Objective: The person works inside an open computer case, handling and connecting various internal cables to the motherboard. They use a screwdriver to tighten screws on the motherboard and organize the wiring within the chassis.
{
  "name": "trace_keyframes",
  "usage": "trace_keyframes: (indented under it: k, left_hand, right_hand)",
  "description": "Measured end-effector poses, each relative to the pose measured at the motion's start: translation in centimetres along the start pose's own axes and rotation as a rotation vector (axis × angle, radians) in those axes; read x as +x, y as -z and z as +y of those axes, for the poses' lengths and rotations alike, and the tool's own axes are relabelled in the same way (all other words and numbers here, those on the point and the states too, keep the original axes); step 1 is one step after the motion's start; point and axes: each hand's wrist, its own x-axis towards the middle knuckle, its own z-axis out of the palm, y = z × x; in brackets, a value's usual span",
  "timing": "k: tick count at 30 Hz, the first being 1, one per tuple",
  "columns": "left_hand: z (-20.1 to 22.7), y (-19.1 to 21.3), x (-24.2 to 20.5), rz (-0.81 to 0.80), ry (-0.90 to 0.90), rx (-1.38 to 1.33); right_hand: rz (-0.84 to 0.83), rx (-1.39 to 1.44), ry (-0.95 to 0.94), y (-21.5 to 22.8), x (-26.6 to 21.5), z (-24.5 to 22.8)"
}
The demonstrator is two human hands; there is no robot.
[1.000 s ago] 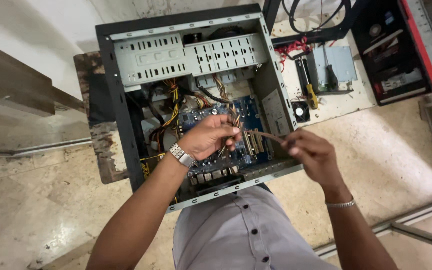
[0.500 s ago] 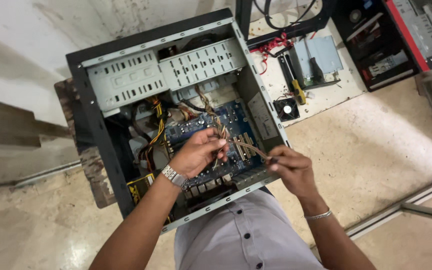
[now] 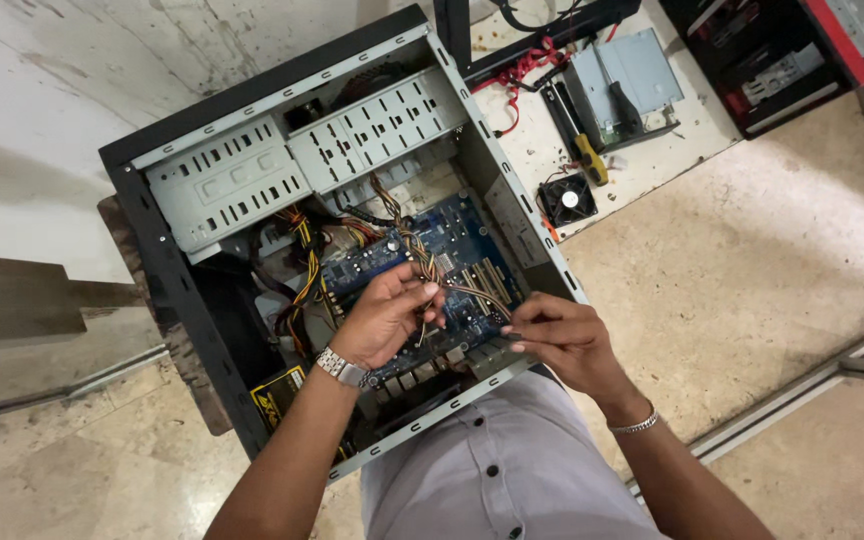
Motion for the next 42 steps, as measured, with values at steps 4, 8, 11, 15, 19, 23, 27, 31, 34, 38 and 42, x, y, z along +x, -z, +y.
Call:
trace_keyframes:
  k: [4,8,11,15,19,23,27,31,34,38,42]
  left_hand:
    - [0.4,-0.5,-0.2,-0.001,-0.006,0.006]
    - [0.4,-0.4,-0.2,0.008,-0.015,0.003]
    - [0.6,-0.4,-0.4,0.003,-0.022,0.007]
    - [0.5,-0.3,-0.5,-0.004,-0.029,0.017]
    - [0.4,-0.4,-0.7,0.004,-0.037,0.000]
    - [-0.7,-0.4,-0.2,-0.002,-0.017,-0.008]
    - [-1.4,-0.7,0.2,0.044,-0.024,0.010]
    - [-2.8,0.1,0.9,0.059,-0.040,0.053]
    - [-3.1,0.5,1.3,0.100,-0.028,0.081]
    - [-3.9,0.5,1.6,0.121,-0.034,0.106]
    - [-3.6,0.3,1.7,0.121,-0.044,0.130]
  right_hand:
    - [-0.009,0.018,-0.014,-0.2,0.5,-0.4]
    - [-0.027,-0.002,0.001,-0.2,0.3,-0.1]
    - [-0.011,-0.024,-0.014,-0.6,0.2,-0.3]
    - [0.134,-0.140,-0.090,0.1,-1.3,1.5]
    - [0.275,-0.233,-0.218,0.9,-2.2,2.1]
    - [0.319,-0.192,-0.288,0.9,0.1,0.2]
    - [0.162,-0.480,-0.210,1.7,3.3,0.0]
    - [0.153,-0.570,-0.107,-0.3,6.3,-0.1]
    - [0.128,-0.585,-0.059,-0.9,6.6,1.7]
    - [0.039,-0.684,-0.031,-1.2,7.6,3.2]
    - [-0.049,-0.857,0.053,-0.8,9.0,3.7]
